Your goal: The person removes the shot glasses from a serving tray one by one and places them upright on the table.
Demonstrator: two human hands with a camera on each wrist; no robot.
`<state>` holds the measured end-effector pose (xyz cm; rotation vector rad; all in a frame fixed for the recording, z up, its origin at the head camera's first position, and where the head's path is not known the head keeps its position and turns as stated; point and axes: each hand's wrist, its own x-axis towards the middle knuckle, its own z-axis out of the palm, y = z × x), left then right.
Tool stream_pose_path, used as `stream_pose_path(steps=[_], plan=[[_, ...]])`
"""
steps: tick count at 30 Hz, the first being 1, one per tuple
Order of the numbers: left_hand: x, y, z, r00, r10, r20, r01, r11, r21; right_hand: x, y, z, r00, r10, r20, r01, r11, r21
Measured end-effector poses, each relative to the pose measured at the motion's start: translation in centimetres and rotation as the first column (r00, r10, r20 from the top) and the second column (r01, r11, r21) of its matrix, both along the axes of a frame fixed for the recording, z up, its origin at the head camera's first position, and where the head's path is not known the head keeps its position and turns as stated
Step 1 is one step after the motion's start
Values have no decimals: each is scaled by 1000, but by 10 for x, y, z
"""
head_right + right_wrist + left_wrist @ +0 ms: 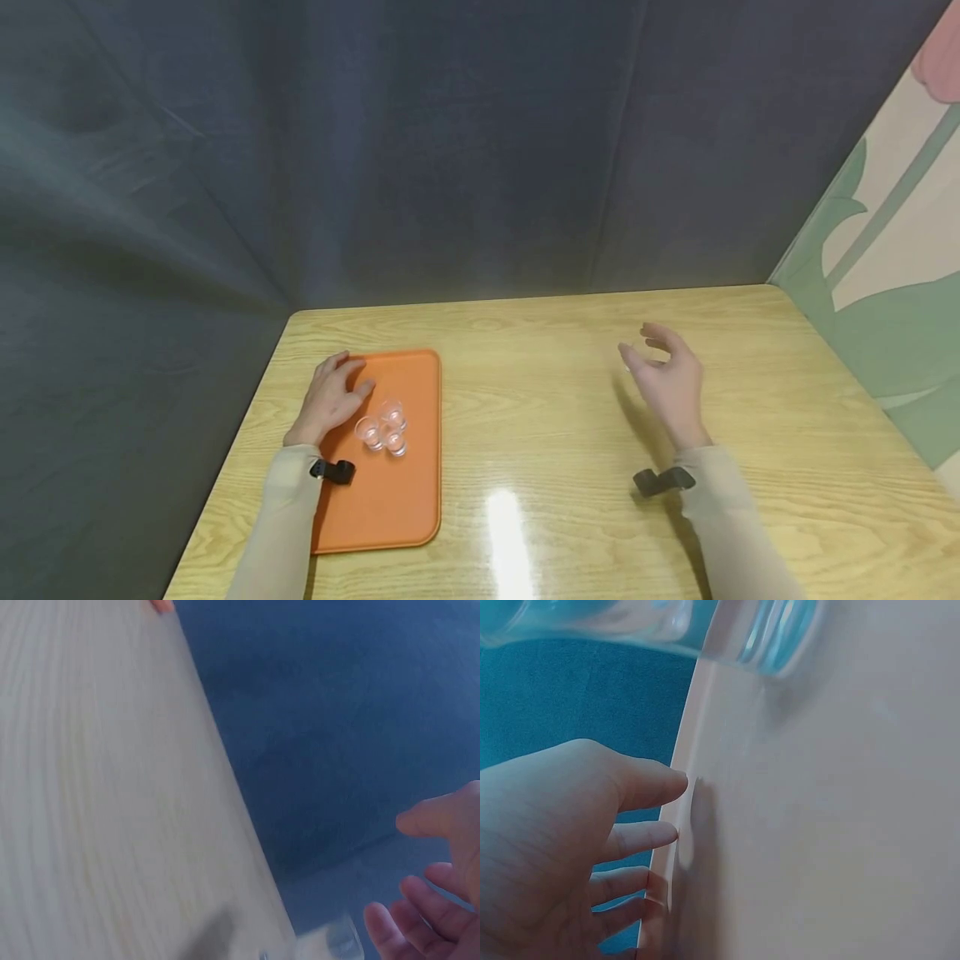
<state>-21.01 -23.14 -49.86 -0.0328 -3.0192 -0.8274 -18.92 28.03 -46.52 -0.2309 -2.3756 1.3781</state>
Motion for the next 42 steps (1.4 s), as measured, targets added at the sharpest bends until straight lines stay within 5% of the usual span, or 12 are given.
stream_pose_path(steps=[9,22,42], plan=[[0,0,0,1000,5,16,-4,1000,-8,3,-36,-5,986,153,-65,-154,988,-14],[0,2,2,1000,2,30,-2,1000,-8,8,-81,-22,960,266,-85,-271,961,-54],[0,1,2,1000,8,17,-8,1000,-13,16,-156,-40,894,447,11,-439,881,-176]])
